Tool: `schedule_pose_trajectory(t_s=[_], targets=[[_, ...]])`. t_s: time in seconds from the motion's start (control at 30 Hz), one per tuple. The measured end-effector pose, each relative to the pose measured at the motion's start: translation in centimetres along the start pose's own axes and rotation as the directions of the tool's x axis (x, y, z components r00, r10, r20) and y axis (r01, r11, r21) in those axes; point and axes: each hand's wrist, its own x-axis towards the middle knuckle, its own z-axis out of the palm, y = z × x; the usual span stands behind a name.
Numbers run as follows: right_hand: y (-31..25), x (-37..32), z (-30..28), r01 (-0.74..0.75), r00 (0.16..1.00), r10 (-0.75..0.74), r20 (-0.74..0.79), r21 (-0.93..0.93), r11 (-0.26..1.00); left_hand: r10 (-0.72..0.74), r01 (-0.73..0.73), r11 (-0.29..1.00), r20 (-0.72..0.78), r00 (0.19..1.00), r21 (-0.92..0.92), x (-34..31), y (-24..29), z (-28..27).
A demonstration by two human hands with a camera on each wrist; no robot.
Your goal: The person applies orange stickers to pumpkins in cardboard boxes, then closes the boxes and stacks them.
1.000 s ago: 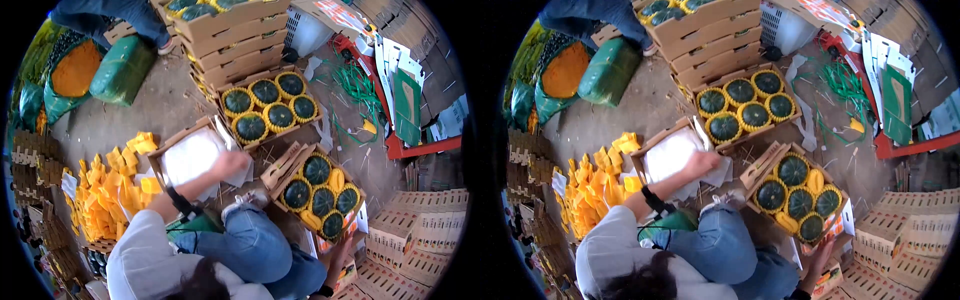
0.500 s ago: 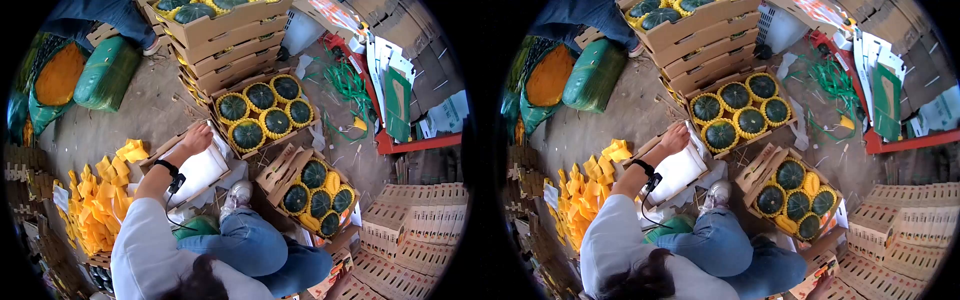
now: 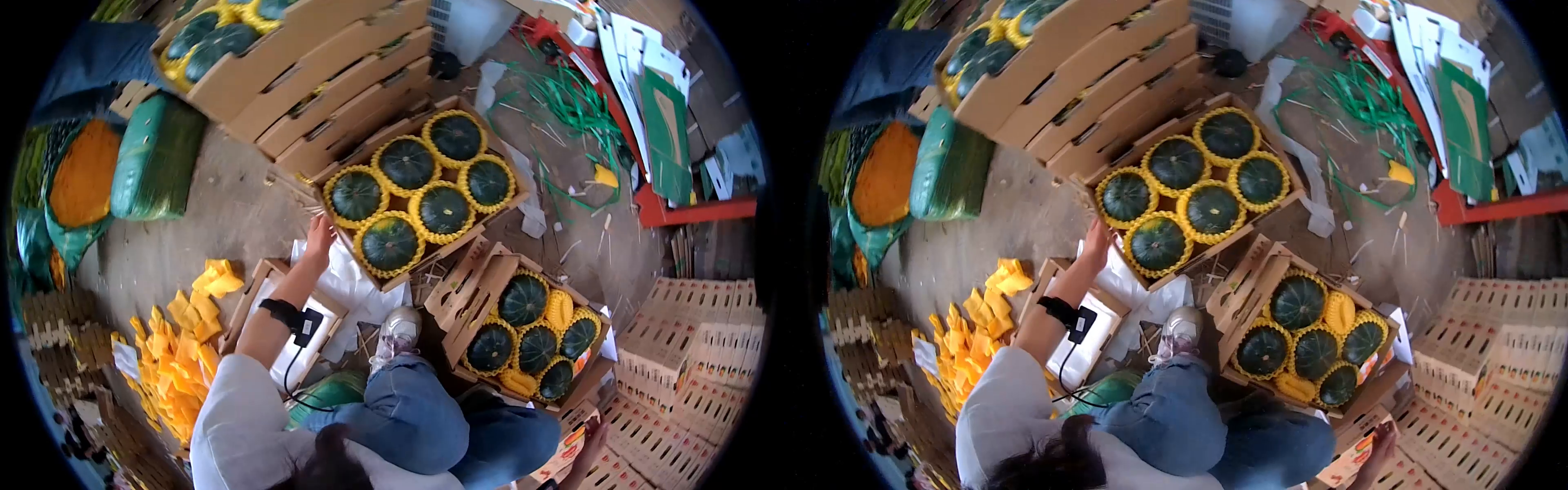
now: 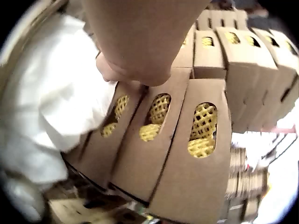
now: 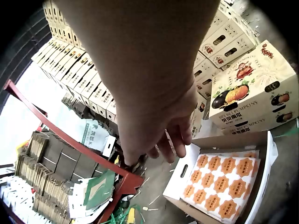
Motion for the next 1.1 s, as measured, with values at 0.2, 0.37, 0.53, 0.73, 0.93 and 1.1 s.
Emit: schedule_pose_trajectory(t_s=[0.2,0.37,0.53,0.73,0.93,1.1], targets=[[2.4,0.1,-0.8,-0.052,0.999,0.051,0.006,0.093,0.994,-0.198,0.216,0.942,0.096,0.976,-0.256,0.8,-1.9,3.5],[2.4,1.7,0.8,-0.164,0.985,0.164,0.047,-0.013,0.986,-0.173,0.209,0.949,0.164,0.971,-0.235,0.2,-2.2,2.5],[-0.7,6.1,-2.4,0.014,0.985,-0.003,0.171,-0.065,0.998,-0.17,0.225,0.961,0.301,0.938,-0.161,-0.2,-0.4,4.3],[-17.5,13.8,2.5,0.235,0.969,-0.202,0.14,-0.293,0.927,-0.178,0.246,0.969,0.598,0.781,-0.033,-0.3,1.6,13.6],[-21.3,18.0,10.9,0.428,0.83,-0.28,0.482,-0.231,0.874,-0.132,0.178,0.984,0.791,0.597,0.03,1.4,3.0,26.3],[-16.0,18.7,13.3,0.269,0.834,-0.172,0.524,-0.114,0.956,-0.232,0.13,0.971,0.653,0.721,0.201,0.9,0.4,32.7]])
